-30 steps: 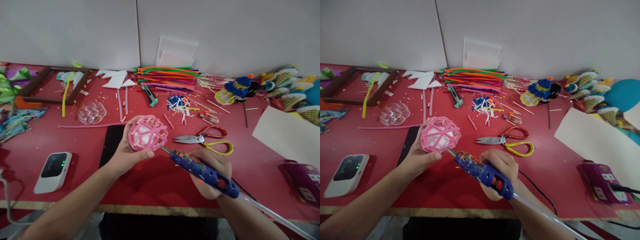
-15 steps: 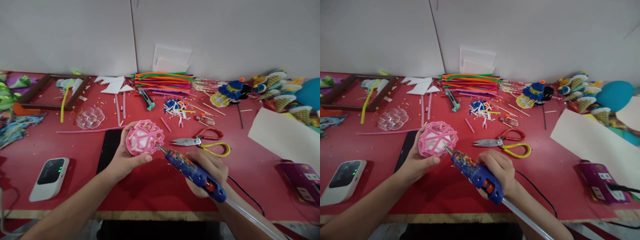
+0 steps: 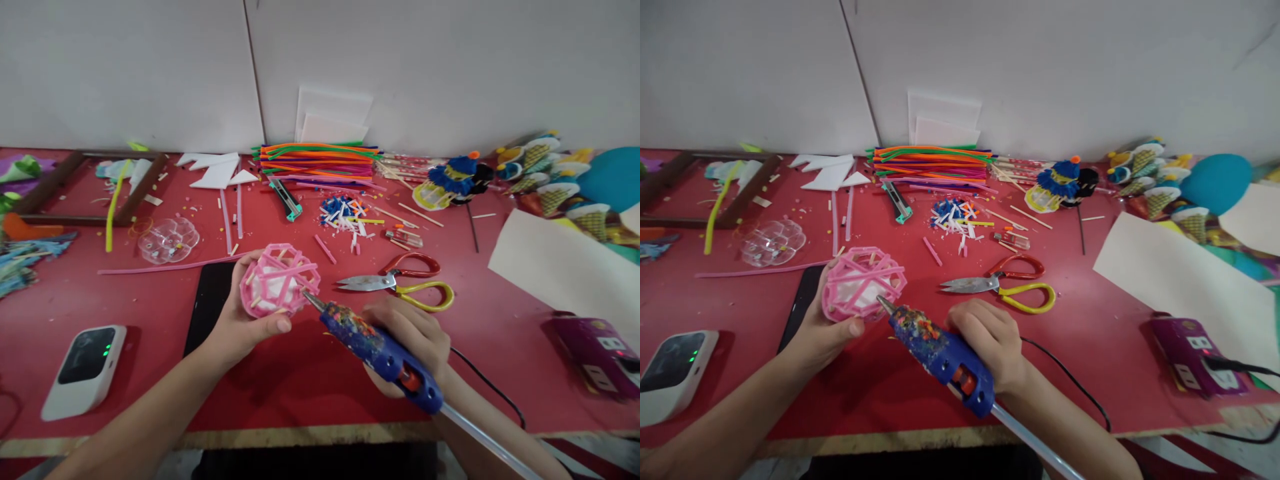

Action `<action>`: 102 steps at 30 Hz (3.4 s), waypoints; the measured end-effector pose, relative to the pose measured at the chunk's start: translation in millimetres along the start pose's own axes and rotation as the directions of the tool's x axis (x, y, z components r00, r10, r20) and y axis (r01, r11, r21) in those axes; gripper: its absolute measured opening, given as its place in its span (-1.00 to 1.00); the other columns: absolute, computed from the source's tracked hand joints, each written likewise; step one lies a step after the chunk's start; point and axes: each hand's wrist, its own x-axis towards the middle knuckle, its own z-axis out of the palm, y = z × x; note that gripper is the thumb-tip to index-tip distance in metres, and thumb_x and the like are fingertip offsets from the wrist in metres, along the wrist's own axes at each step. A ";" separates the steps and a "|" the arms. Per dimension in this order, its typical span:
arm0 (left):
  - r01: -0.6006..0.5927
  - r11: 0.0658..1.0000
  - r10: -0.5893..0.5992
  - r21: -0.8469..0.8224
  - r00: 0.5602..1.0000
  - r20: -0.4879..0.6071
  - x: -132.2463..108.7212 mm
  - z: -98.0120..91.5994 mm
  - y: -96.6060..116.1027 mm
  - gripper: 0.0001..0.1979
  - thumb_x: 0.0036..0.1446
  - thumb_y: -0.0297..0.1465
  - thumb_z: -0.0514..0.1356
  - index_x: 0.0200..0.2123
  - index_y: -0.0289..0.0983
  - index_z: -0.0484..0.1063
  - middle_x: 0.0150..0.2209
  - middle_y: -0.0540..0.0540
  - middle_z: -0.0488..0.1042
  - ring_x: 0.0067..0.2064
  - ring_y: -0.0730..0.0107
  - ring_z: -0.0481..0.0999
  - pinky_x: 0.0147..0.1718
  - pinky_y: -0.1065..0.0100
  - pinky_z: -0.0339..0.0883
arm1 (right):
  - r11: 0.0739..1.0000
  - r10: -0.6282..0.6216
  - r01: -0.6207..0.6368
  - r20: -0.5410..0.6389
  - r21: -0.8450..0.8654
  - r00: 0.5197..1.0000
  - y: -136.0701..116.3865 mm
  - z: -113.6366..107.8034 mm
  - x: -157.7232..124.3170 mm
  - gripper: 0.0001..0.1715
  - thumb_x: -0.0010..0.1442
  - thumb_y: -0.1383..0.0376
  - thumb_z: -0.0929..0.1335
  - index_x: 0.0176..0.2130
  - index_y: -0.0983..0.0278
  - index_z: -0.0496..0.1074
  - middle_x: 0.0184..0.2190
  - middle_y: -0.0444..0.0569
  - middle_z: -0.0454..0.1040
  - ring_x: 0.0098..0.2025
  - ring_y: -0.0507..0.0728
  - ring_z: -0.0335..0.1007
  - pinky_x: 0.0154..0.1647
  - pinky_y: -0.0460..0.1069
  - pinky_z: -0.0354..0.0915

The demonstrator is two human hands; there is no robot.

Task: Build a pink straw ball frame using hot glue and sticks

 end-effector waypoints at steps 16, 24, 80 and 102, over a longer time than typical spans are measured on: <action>0.090 0.995 -0.092 -0.033 0.993 -0.079 -1.6 1.2 -0.4 -0.20 -0.24 -0.34 0.60 0.07 -0.05 0.32 0.19 -0.08 0.41 0.03 0.18 0.60 -0.03 0.22 0.59 | 0.999 -0.022 0.023 0.012 -0.027 1.000 -0.2 -2.2 -0.9 -0.87 0.24 0.34 0.27 -0.20 0.25 0.39 -0.46 -0.08 0.51 -0.43 0.11 0.49 -0.39 -0.01 0.43; 0.019 1.000 -0.018 0.015 0.996 -0.083 0.2 0.7 -1.3 -0.19 -0.29 -0.30 0.62 0.07 -0.06 0.39 0.13 -0.05 0.43 0.03 0.26 0.55 0.00 0.34 0.52 | 0.999 0.010 -0.010 0.006 -0.037 1.000 -1.6 -2.8 -1.4 -0.87 0.18 0.35 0.28 -0.21 0.23 0.36 -0.47 -0.11 0.49 -0.46 0.08 0.48 -0.41 -0.04 0.41; -0.025 0.999 0.029 0.043 0.996 -0.090 1.9 0.2 -1.8 -0.18 -0.31 -0.30 0.63 0.08 -0.07 0.42 0.16 -0.08 0.43 0.16 0.15 0.48 0.10 0.29 0.47 | 0.998 0.028 -0.029 0.011 0.060 1.000 2.3 0.4 -2.1 -0.81 0.11 0.31 0.26 -0.22 0.22 0.36 -0.49 -0.11 0.46 -0.51 0.08 0.43 -0.49 -0.03 0.36; -0.016 1.000 0.016 0.000 0.999 -0.035 1.9 -0.7 -1.6 -0.15 -0.29 -0.32 0.63 0.13 -0.03 0.43 0.18 -0.08 0.47 0.17 0.16 0.52 0.06 0.35 0.52 | 0.995 0.064 -0.063 -0.015 0.081 0.998 3.9 -0.2 -6.3 -0.85 0.14 0.24 0.28 -0.25 0.21 0.37 -0.48 -0.12 0.47 -0.52 0.07 0.43 -0.50 -0.02 0.40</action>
